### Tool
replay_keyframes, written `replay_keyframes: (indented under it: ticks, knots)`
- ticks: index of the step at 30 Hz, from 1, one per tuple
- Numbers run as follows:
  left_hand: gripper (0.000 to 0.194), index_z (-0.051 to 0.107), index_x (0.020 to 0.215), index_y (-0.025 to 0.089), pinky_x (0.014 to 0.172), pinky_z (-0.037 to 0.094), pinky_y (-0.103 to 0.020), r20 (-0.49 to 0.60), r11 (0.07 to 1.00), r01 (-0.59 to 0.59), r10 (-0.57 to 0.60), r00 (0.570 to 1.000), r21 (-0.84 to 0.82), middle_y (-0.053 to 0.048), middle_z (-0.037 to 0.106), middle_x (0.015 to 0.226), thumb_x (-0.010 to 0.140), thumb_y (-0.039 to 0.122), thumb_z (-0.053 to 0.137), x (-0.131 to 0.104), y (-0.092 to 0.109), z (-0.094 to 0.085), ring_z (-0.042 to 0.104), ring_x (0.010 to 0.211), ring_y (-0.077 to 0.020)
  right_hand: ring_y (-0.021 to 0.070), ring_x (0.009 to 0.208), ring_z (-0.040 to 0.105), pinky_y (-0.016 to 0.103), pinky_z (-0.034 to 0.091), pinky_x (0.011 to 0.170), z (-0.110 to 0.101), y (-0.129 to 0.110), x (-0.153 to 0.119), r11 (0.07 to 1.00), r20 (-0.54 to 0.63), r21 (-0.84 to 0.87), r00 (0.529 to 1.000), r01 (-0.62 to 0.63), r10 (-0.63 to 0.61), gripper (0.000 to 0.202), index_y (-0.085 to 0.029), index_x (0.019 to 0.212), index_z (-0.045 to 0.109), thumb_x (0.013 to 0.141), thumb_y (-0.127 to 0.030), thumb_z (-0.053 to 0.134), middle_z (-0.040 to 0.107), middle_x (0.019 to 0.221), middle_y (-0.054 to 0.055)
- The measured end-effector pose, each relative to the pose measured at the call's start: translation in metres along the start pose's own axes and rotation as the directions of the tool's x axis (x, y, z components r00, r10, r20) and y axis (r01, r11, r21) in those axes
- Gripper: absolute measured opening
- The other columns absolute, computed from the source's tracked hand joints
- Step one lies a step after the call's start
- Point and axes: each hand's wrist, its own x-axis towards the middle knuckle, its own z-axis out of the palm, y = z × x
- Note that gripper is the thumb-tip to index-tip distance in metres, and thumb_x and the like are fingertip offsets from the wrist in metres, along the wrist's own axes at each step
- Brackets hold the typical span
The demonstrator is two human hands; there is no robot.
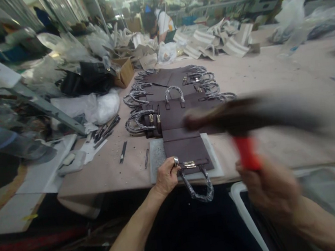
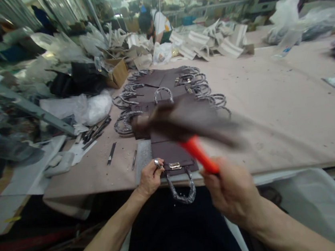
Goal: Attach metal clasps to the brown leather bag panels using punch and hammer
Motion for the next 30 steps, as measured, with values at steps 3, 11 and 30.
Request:
replay_keyframes:
  ticks: [3,11,30]
  knots:
    - [0.014,0.065,0.096,0.02,0.083,0.059,-0.03,0.008,1.0,0.006,-0.006,1.0,0.015,-0.006,0.073,0.094,0.089,0.012,0.055,-0.001,-0.002,0.001,0.072,0.091,-0.0198,0.0123,0.036,0.036,0.031,0.016,0.045,0.009,0.01,-0.006,0.995,0.322,-0.07,0.946,0.076,-0.049,0.032,-0.025,0.073,0.044,0.103,-0.037,0.039,0.048,0.047,-0.004]
    - [0.016,0.064,0.103,0.021,0.089,0.059,-0.032,0.015,1.0,-0.001,0.001,1.0,-0.006,-0.007,0.072,0.103,0.092,0.013,0.056,-0.004,-0.007,0.0,0.072,0.099,-0.0196,0.0134,0.049,0.043,0.027,0.029,0.05,0.037,0.082,-0.031,0.826,0.504,0.005,0.715,-0.563,0.484,0.04,-0.024,0.066,0.043,0.092,-0.055,0.04,0.044,0.054,-0.003]
    - [0.016,0.071,0.102,0.018,0.097,0.059,-0.042,0.072,0.992,0.107,-0.112,0.991,0.068,-0.009,0.074,0.107,0.093,0.029,0.063,-0.003,0.002,-0.01,0.071,0.106,-0.0233,0.0364,0.144,0.043,0.057,0.039,0.117,0.147,0.102,-0.047,0.972,0.318,0.148,0.94,-0.18,0.126,0.056,-0.011,0.142,0.054,0.094,-0.038,0.061,0.047,0.153,0.022]
